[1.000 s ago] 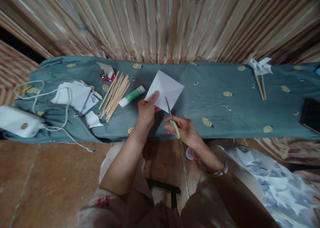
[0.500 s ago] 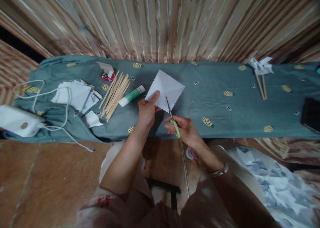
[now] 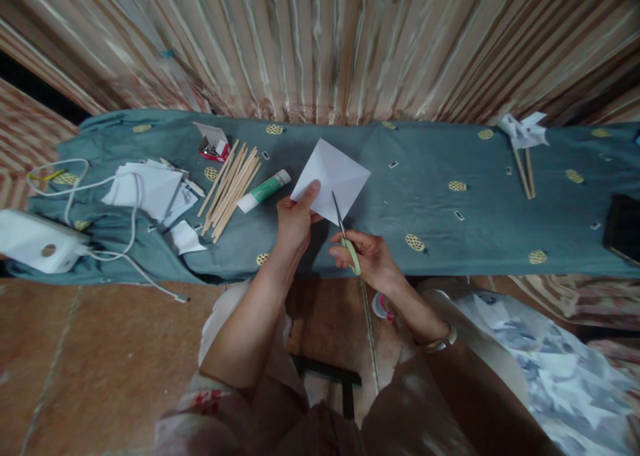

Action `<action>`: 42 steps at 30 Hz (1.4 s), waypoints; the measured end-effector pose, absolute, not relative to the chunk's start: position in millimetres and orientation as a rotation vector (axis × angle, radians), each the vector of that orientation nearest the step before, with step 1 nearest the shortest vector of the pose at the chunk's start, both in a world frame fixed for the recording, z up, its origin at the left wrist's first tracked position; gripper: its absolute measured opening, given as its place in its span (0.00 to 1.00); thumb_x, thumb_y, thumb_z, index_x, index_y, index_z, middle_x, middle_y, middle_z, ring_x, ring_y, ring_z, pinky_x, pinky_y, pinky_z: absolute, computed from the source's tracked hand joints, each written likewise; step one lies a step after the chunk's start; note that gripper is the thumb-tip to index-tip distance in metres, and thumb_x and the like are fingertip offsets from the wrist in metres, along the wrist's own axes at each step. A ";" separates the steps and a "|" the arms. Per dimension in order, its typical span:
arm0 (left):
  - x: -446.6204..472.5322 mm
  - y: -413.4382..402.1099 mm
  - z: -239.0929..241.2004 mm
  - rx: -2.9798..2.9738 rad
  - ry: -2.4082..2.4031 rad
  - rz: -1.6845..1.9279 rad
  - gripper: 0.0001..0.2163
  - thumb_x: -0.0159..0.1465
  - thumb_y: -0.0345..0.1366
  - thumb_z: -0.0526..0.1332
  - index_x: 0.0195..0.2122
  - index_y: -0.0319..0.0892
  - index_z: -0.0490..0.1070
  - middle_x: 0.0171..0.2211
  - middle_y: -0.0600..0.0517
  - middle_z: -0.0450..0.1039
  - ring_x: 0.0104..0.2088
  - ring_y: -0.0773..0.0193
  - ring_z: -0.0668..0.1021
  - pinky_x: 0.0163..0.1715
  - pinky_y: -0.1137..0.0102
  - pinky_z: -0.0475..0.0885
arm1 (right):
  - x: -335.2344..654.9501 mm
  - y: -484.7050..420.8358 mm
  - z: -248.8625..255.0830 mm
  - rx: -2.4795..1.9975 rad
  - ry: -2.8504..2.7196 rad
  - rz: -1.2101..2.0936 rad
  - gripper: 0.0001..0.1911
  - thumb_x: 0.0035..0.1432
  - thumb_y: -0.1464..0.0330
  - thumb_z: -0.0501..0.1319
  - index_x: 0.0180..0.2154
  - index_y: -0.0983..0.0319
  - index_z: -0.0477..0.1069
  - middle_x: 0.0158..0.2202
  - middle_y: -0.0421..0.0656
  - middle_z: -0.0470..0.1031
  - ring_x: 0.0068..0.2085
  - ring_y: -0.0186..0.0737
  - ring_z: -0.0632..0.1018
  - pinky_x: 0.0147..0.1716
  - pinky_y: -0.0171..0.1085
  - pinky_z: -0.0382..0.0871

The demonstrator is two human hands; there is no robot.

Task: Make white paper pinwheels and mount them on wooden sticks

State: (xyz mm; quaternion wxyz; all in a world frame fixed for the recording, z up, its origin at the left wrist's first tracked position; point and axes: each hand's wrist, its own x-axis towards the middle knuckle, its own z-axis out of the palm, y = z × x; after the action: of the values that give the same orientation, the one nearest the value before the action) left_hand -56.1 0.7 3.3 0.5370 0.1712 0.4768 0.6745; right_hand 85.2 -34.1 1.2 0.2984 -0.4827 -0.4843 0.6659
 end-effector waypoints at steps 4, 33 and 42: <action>-56.0 0.9 3.5 0.397 1.147 1.597 0.13 0.49 0.42 0.72 0.29 0.39 0.74 0.27 0.51 0.79 0.29 0.63 0.80 0.33 0.68 0.77 | 84.9 -34.0 0.1 -1.274 -1.293 1.759 0.20 0.39 0.54 0.73 0.31 0.60 0.74 0.18 0.34 0.71 0.19 0.29 0.71 0.21 0.30 0.67; -74.5 5.3 8.6 0.404 1.113 1.730 0.10 0.52 0.37 0.71 0.34 0.42 0.76 0.34 0.52 0.81 0.37 0.60 0.82 0.35 0.70 0.77 | 141.3 -11.0 23.7 -1.293 -1.605 1.973 0.23 0.43 0.51 0.72 0.31 0.62 0.73 0.23 0.37 0.74 0.25 0.30 0.73 0.24 0.30 0.65; -52.7 -5.1 -3.5 0.659 1.190 1.379 0.13 0.44 0.40 0.75 0.26 0.36 0.78 0.24 0.50 0.78 0.24 0.63 0.77 0.28 0.69 0.71 | 146.4 8.3 26.8 -1.327 -1.318 1.264 0.24 0.40 0.52 0.73 0.36 0.58 0.72 0.28 0.37 0.75 0.28 0.34 0.73 0.28 0.34 0.68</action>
State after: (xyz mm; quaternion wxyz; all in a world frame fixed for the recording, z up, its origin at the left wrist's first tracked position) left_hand -52.7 -5.1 -3.5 0.5665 0.2804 0.5063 0.5866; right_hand 146.4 8.3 26.8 0.4277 -0.5314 -0.5278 0.5060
